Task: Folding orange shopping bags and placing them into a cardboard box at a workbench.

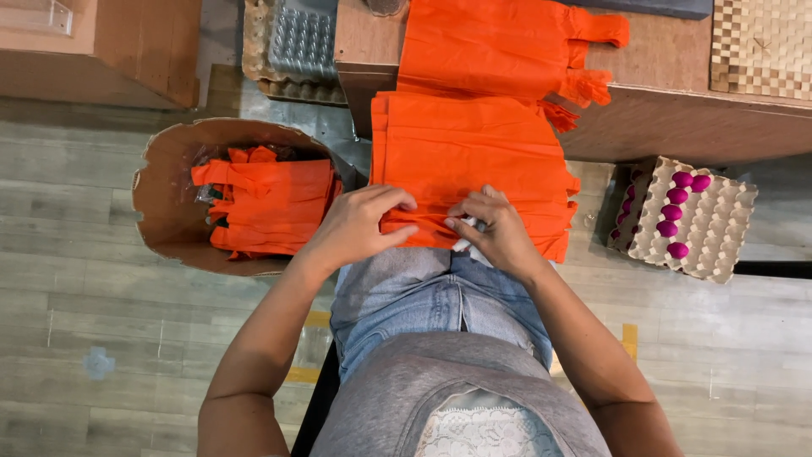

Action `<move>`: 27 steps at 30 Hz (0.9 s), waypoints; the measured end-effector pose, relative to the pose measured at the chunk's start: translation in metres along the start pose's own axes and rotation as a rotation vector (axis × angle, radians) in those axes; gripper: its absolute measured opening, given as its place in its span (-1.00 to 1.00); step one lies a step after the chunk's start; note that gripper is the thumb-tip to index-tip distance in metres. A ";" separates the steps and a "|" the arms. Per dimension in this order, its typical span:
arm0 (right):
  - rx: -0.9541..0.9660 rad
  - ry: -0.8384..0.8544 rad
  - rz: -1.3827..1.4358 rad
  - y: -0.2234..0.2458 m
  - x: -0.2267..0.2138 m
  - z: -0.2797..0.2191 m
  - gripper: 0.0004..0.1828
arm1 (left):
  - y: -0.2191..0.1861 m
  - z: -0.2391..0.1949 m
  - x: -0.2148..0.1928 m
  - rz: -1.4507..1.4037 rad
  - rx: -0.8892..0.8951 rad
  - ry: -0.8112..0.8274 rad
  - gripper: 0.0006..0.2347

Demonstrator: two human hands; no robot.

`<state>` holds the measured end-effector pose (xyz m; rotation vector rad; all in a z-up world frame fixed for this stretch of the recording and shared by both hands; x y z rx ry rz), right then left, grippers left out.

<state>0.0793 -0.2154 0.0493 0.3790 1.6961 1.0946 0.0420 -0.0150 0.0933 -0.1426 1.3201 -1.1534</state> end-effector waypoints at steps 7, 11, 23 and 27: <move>-0.106 -0.018 -0.175 0.016 0.009 -0.004 -0.91 | 0.021 -0.005 0.071 0.441 0.086 -0.038 -0.73; -0.076 -0.040 -0.175 0.016 -0.004 -0.002 -0.89 | 0.034 -0.016 0.075 0.391 -0.108 0.010 -0.63; -0.058 -0.079 -0.150 0.013 -0.006 -0.006 -0.92 | 0.005 -0.017 0.013 -0.108 -0.216 0.028 -0.59; -0.049 -0.080 -0.138 0.019 -0.012 -0.005 -0.90 | 0.011 -0.019 0.010 -0.094 -0.089 -0.108 -0.83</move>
Point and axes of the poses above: each hand's wrist, its own z-axis towards the middle knuckle, its own x-axis out of the palm, y = z × x, the point moved 8 cm from there along z, towards the middle knuckle, and after that the axes turned 14 degrees about x, right-handed, at the moved point
